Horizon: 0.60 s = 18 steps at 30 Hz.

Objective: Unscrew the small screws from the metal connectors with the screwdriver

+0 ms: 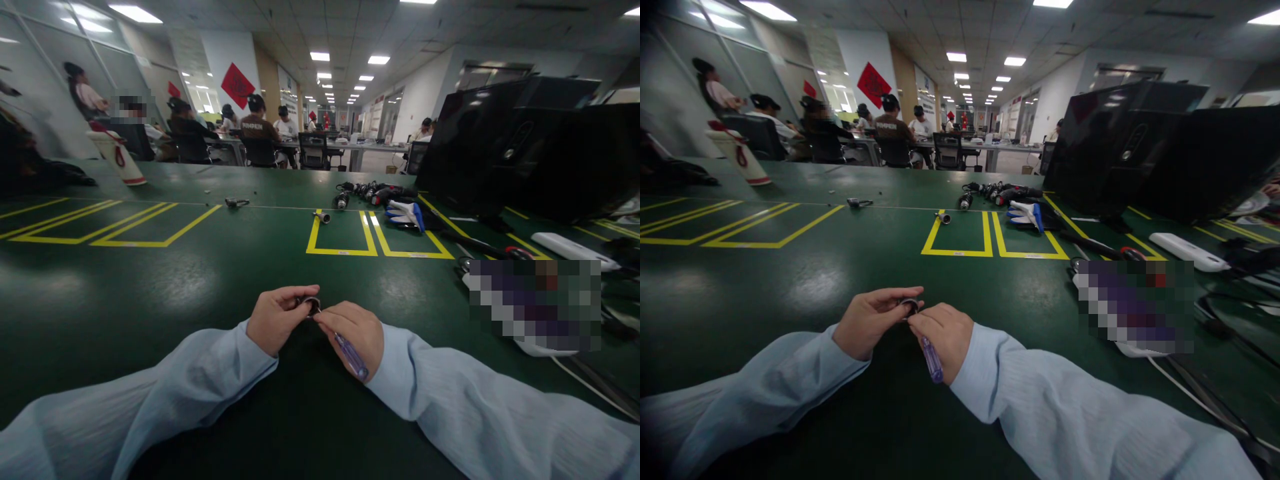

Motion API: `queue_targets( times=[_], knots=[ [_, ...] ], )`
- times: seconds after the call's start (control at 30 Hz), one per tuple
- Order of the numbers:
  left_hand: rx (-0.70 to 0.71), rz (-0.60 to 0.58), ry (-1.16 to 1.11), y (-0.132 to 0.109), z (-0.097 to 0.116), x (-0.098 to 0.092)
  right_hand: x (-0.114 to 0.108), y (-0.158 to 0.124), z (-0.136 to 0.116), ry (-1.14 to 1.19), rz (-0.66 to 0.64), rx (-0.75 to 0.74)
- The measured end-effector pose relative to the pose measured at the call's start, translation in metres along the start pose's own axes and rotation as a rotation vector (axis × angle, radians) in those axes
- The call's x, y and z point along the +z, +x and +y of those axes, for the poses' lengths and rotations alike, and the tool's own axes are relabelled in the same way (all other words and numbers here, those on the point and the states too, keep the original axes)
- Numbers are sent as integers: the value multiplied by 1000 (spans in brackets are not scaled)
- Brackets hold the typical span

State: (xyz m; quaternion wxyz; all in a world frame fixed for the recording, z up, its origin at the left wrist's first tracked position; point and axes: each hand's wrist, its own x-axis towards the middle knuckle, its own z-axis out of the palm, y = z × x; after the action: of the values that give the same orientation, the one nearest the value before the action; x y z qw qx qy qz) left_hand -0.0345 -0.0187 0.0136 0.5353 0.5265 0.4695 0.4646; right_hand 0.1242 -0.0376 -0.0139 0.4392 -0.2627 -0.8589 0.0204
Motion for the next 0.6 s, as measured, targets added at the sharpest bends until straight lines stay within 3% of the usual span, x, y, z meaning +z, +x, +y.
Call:
queue_targets(
  times=[0.47, 0.6],
  knots=[
    [9, 0, -34, 1, -1, 0, 2, -1, -1, 6, 4, -6],
    [10, -1, -36, 4, -5, -2, -7, 2, -8, 103, 36, 82]
  ],
)
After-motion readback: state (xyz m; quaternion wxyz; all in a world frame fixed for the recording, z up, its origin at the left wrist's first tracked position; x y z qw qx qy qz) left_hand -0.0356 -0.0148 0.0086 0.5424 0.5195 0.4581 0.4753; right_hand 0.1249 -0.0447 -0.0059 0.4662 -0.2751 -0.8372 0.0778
